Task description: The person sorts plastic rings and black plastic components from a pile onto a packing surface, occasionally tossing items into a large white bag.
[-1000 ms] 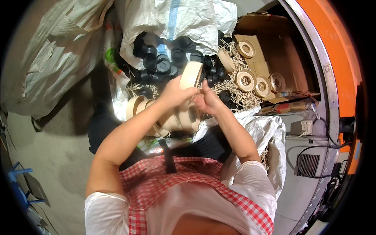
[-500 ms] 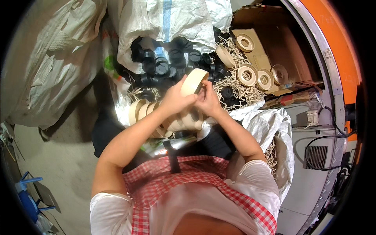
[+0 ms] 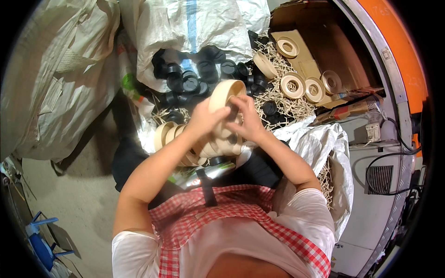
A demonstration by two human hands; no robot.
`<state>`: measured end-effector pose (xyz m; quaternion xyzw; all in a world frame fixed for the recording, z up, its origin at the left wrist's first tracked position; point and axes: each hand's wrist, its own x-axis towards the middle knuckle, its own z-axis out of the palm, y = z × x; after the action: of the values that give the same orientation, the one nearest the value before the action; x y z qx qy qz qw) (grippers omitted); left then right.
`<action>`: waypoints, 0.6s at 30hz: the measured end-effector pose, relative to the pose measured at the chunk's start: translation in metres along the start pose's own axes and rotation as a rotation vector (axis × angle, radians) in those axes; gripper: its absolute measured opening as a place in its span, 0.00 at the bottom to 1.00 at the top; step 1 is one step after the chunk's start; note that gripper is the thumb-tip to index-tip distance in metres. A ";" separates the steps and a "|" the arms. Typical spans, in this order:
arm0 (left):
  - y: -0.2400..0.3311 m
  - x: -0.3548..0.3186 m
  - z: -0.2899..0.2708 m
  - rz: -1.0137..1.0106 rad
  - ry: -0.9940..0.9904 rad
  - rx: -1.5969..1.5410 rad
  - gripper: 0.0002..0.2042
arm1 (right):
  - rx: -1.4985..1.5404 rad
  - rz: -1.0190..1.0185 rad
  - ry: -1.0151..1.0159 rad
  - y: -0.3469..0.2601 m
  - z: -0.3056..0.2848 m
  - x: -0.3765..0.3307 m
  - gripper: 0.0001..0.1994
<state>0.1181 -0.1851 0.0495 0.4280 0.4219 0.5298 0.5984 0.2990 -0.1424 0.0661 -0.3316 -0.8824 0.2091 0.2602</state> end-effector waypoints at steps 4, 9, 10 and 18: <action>-0.007 0.004 -0.003 -0.123 -0.066 -0.226 0.19 | -0.245 -0.381 -0.092 0.004 -0.016 0.010 0.33; 0.019 -0.006 0.002 0.080 -0.134 -0.147 0.25 | 1.401 0.868 -0.182 -0.012 -0.023 0.020 0.33; 0.019 -0.008 0.001 0.081 -0.131 -0.146 0.25 | 1.401 0.867 -0.185 -0.011 -0.015 0.019 0.33; 0.019 0.000 -0.006 -0.271 -0.007 -0.089 0.16 | -0.166 -0.522 -0.104 -0.004 0.002 0.002 0.19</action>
<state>0.1072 -0.1829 0.0656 0.3420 0.4497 0.4607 0.6845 0.2949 -0.1440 0.0672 -0.1022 -0.9643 0.0787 0.2314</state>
